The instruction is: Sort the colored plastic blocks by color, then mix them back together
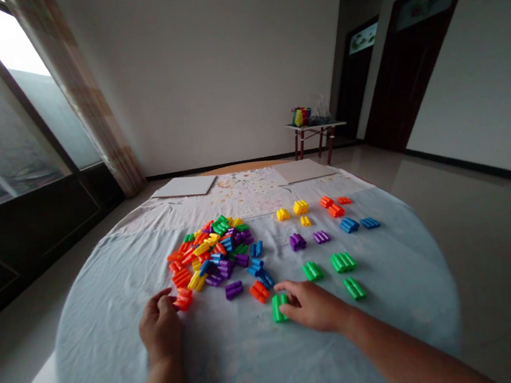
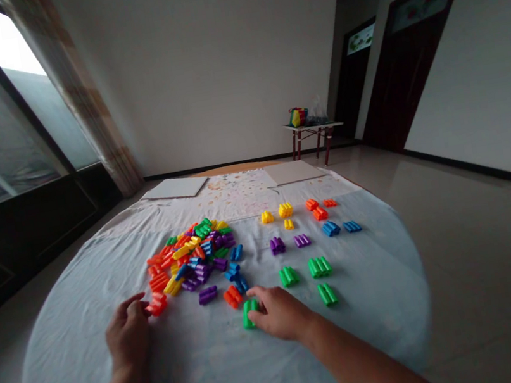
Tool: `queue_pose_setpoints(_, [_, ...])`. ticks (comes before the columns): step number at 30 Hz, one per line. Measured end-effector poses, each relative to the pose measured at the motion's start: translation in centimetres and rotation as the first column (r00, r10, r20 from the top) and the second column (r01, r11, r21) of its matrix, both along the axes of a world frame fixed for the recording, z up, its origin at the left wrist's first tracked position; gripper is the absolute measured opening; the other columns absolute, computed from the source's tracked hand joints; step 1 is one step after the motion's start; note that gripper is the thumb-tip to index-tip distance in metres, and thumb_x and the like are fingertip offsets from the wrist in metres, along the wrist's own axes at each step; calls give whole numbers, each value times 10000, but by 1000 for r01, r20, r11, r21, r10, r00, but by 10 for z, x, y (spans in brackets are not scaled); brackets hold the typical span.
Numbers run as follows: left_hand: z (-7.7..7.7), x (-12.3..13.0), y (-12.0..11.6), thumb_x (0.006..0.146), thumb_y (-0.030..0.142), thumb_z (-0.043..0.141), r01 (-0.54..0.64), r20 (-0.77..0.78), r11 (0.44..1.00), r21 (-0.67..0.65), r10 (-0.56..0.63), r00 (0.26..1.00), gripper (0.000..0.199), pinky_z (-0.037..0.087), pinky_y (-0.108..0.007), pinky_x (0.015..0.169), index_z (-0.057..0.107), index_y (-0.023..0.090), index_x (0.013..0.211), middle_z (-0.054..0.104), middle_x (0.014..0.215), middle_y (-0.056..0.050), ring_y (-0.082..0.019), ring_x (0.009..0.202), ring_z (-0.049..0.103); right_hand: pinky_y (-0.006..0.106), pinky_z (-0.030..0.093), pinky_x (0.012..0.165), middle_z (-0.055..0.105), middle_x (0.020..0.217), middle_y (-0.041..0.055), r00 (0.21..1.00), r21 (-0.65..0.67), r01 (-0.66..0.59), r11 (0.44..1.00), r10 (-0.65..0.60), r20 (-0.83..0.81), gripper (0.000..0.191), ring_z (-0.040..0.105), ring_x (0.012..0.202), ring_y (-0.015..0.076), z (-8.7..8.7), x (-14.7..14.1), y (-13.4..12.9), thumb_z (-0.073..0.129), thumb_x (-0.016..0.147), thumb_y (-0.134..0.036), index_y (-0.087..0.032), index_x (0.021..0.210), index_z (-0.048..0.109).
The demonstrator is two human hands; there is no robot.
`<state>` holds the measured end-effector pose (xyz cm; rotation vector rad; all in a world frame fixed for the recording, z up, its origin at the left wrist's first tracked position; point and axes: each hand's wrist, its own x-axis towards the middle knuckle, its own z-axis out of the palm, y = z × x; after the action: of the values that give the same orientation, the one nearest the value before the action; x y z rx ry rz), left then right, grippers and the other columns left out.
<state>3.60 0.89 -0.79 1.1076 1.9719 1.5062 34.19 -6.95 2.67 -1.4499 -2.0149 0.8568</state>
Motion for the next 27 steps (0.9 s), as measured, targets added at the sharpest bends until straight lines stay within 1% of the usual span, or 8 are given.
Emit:
queue_pose_setpoints(3, [-1, 0, 0, 712, 345, 435, -13, -5, 1000, -2, 13, 1000, 346, 406, -252, 545, 640, 184, 939, 609, 684, -4, -145, 605, 555, 285, 433, 773, 650, 882, 57, 991, 143, 31, 989, -49, 121, 305, 583, 850, 184, 1, 10, -5, 584, 796, -276, -163, 1079, 611])
queue_pose_setpoints(5, [-1, 0, 0, 709, 343, 437, -17, -5, 1000, 0, 17, 1000, 343, 406, -253, 541, 641, 185, 934, 608, 678, -2, -146, 600, 553, 321, 402, 880, 628, 1014, 85, 989, 227, 23, 974, -55, 138, 377, 544, 982, 212, 4, 11, -6, 641, 761, -312, -165, 1107, 603])
queue_pose_setpoints(7, [-1, 0, 0, 709, 342, 439, -16, -3, 1000, 5, 16, 1000, 338, 409, -252, 542, 641, 184, 930, 608, 676, -1, -147, 606, 556, 333, 374, 934, 608, 1082, 86, 988, 255, -33, 966, -7, 153, 467, 515, 1039, 221, 4, 8, -7, 689, 715, -317, -177, 1147, 585])
queue_pose_setpoints(10, [-2, -1, 0, 709, 341, 446, -18, 2, 1000, 8, 18, 1000, 342, 406, -254, 526, 641, 179, 939, 609, 671, -2, -147, 586, 547, 341, 368, 943, 619, 1072, 73, 979, 245, -111, 963, 63, 195, 453, 513, 1037, 223, 2, 6, -6, 683, 693, -234, -184, 1135, 597])
queue_pose_setpoints(13, [-2, -2, -1, 708, 341, 453, -22, 1, 1000, -3, 22, 1000, 354, 396, -258, 505, 643, 176, 956, 615, 670, -4, -146, 555, 535, 340, 387, 921, 630, 1056, 68, 979, 243, -134, 961, 90, 183, 434, 526, 1022, 216, 4, 15, -1, 631, 695, -150, -186, 1128, 602])
queue_pose_setpoints(18, [1, -1, -1, 720, 330, 449, -33, -23, 999, -15, 33, 999, 333, 400, -256, 537, 645, 188, 949, 616, 674, -1, -149, 606, 556, 371, 373, 957, 612, 1133, 83, 988, 319, 19, 948, -66, 140, 495, 513, 1070, 218, 19, 61, 18, 557, 684, -63, -176, 1166, 576])
queue_pose_setpoints(21, [3, 1, -2, 722, 326, 446, -35, -21, 999, -27, 35, 999, 336, 403, -261, 539, 643, 183, 952, 614, 676, -2, -149, 596, 552, 392, 357, 983, 611, 1136, 85, 978, 280, 28, 960, -84, 191, 494, 516, 1079, 226, 23, 82, 27, 566, 673, -70, -174, 1155, 587])
queue_pose_setpoints(27, [5, 3, -3, 727, 342, 442, -36, -37, 999, -28, 35, 999, 341, 404, -274, 547, 648, 188, 949, 611, 676, -5, -157, 608, 555, 379, 385, 961, 623, 1119, 86, 963, 201, 32, 979, -84, 256, 506, 514, 1098, 235, 15, 87, 28, 560, 653, -69, -176, 1146, 603])
